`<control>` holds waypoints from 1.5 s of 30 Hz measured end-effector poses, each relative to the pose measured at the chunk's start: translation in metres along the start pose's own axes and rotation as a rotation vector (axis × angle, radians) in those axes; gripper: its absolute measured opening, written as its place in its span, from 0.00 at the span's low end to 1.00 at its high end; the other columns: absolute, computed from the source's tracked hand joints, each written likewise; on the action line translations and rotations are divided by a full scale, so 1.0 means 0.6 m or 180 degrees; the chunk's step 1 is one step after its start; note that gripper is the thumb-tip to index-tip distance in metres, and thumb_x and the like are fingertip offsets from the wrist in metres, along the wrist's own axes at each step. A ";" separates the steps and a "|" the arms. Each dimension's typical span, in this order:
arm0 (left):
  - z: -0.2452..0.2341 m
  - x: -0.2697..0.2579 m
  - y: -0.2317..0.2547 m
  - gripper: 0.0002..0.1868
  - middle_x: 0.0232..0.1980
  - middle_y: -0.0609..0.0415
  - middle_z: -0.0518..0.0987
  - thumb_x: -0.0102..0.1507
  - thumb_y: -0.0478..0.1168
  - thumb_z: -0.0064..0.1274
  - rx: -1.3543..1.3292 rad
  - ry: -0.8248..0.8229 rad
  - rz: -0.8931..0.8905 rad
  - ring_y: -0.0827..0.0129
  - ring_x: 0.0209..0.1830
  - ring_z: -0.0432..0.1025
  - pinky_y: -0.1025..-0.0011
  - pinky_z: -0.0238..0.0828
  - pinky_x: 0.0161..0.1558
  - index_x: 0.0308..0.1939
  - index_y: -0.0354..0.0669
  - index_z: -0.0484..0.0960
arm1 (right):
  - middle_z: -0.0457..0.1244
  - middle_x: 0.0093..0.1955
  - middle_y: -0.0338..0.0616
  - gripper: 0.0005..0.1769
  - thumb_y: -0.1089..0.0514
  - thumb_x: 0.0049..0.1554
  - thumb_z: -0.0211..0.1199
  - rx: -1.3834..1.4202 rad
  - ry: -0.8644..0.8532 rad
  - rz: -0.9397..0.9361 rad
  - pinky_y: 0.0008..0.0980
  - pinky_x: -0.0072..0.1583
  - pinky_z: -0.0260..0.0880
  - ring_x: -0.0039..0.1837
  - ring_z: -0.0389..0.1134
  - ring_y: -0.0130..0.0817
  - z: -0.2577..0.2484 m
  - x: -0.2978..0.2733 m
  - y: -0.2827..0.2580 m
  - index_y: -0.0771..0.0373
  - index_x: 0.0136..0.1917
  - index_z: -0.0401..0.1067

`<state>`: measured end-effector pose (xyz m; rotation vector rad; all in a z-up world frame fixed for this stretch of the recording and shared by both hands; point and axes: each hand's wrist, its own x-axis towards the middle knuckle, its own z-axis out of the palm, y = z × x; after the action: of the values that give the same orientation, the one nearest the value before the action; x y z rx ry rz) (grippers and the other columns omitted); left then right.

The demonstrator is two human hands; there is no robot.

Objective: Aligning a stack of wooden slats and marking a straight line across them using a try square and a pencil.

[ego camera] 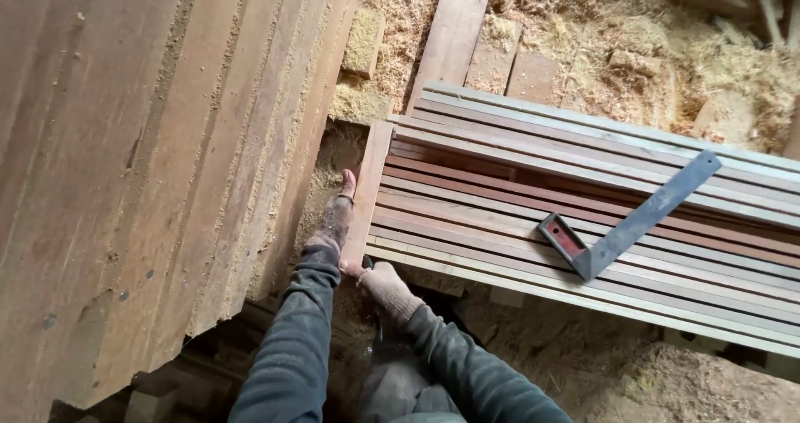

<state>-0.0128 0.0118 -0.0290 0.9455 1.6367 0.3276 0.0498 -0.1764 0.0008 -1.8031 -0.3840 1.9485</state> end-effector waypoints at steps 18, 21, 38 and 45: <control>-0.067 -0.068 0.144 0.47 0.75 0.37 0.67 0.66 0.67 0.12 -0.0979 -0.0195 0.0911 0.49 0.78 0.61 0.55 0.55 0.75 0.75 0.38 0.63 | 0.70 0.40 0.46 0.19 0.54 0.48 0.75 0.1593 0.0204 0.0577 0.28 0.41 0.70 0.40 0.70 0.33 0.012 -0.135 -0.150 0.71 0.48 0.81; 0.048 0.162 -0.066 0.43 0.86 0.56 0.43 0.68 0.67 0.26 -0.1005 -0.0347 0.0833 0.67 0.86 0.36 0.65 0.31 0.82 0.81 0.47 0.50 | 0.73 0.47 0.54 0.20 0.60 0.49 0.72 0.2189 -0.0042 0.0457 0.33 0.46 0.76 0.45 0.75 0.42 0.018 -0.109 -0.123 0.74 0.54 0.80; 0.007 -0.056 0.093 0.40 0.74 0.56 0.73 0.64 0.71 0.24 -0.0632 -0.0400 0.0486 0.64 0.72 0.69 0.66 0.69 0.68 0.71 0.59 0.73 | 0.72 0.46 0.47 0.23 0.57 0.46 0.76 0.1986 0.0064 0.0221 0.27 0.49 0.73 0.44 0.72 0.33 0.017 -0.094 -0.113 0.72 0.53 0.81; -0.039 -0.059 0.107 0.39 0.73 0.34 0.69 0.70 0.61 0.19 -0.1447 0.0320 0.1053 0.47 0.75 0.66 0.55 0.64 0.72 0.74 0.38 0.64 | 0.70 0.42 0.51 0.18 0.62 0.48 0.74 0.2350 0.0018 0.0309 0.35 0.42 0.77 0.41 0.72 0.39 0.017 -0.105 -0.111 0.73 0.51 0.79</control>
<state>-0.0076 0.0334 0.0447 0.8527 1.4037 0.9440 0.0515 -0.1503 0.0892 -1.3469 0.3942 1.8042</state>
